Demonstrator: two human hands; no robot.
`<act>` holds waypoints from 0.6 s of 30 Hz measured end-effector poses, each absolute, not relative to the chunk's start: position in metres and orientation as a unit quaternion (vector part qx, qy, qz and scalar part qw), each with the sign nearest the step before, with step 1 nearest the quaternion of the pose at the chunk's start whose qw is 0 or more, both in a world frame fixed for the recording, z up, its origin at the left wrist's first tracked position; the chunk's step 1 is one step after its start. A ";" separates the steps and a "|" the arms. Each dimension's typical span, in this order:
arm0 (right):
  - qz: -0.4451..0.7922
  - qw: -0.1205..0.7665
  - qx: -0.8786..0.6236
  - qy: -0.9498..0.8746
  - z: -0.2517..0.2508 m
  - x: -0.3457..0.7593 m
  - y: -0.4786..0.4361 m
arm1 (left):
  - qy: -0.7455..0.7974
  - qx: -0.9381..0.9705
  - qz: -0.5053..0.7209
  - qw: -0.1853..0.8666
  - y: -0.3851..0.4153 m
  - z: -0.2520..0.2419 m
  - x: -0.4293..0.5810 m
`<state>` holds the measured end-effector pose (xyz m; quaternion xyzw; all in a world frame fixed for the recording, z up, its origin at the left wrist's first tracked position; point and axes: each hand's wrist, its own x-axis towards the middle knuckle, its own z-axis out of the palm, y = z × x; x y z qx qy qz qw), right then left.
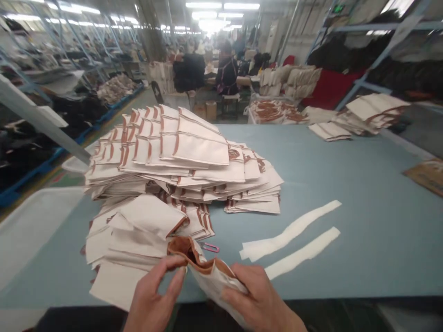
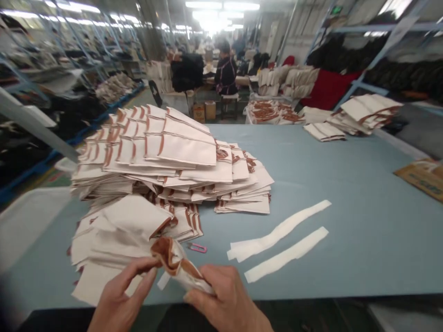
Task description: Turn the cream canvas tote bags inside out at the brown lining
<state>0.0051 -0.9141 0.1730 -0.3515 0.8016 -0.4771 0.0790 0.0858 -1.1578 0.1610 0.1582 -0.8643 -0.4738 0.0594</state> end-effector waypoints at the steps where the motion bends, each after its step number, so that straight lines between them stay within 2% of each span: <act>1: -0.467 0.062 -0.363 0.804 0.183 0.008 -0.918 | -0.872 0.110 -0.469 0.090 -1.157 0.173 0.081; 9: -0.354 -0.060 -0.396 0.845 0.230 0.026 -0.926 | -0.870 -0.097 -0.432 0.218 -1.159 0.217 0.066; 13: -0.310 -0.110 -0.399 0.856 0.237 0.032 -0.919 | -0.858 -0.134 -0.480 0.123 -1.141 0.231 0.067; 18: -0.321 -0.140 -0.395 0.849 0.228 0.033 -0.903 | -0.842 0.025 -0.539 -0.018 -1.103 0.241 0.076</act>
